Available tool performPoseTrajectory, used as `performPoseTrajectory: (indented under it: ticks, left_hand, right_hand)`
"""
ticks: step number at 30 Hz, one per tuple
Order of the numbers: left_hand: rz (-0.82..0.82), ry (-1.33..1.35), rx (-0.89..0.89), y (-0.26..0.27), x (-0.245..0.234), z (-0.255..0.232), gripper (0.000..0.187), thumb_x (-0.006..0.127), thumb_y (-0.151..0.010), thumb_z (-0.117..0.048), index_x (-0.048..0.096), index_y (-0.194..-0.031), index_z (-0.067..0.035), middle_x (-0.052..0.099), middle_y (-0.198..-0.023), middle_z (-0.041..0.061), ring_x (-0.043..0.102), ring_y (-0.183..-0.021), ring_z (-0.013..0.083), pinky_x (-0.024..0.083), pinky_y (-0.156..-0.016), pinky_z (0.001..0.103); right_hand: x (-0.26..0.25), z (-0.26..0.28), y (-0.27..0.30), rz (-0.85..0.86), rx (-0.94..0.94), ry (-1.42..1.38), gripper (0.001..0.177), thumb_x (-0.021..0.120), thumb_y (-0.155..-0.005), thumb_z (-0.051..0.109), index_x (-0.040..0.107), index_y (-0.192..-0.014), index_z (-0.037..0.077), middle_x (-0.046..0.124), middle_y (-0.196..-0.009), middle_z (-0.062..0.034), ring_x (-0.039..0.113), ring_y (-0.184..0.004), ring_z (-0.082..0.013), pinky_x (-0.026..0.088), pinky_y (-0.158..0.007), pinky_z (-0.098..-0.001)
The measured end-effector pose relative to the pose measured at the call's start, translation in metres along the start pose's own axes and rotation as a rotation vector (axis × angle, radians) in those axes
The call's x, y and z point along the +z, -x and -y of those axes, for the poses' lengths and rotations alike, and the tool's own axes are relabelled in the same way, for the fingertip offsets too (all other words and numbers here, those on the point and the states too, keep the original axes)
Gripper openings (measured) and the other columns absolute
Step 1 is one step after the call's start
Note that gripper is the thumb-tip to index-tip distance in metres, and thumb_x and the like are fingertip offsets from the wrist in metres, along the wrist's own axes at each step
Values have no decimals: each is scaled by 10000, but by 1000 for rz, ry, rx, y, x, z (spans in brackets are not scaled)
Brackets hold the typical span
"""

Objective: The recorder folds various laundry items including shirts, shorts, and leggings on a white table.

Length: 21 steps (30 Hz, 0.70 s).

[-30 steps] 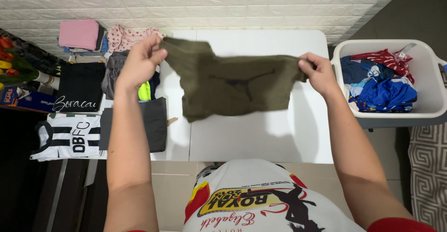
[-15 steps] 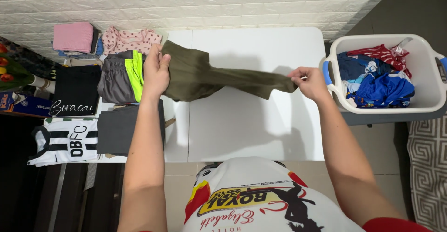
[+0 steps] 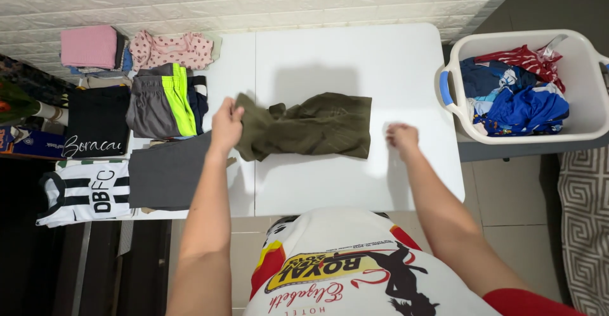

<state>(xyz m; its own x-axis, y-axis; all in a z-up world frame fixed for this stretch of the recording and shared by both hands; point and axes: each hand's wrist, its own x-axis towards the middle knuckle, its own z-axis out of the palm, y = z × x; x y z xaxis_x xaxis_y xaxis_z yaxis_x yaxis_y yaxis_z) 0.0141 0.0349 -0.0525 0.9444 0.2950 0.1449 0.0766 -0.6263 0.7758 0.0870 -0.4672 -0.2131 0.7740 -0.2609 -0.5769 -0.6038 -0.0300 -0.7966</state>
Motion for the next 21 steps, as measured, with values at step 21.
performPoseTrajectory:
  ticks: [21]
  left_hand:
    - [-57,-9,-95,23,-6,-14,149,648,-986,-147,544,-1027,-49,614,-780,167,595,-714,384,478,-682,444]
  right_hand:
    - [84,51,45,-77,-145,349,180,843,-869,205,736,-943,80,768,-1080,-117,681,-937,-196,547,-842,-316]
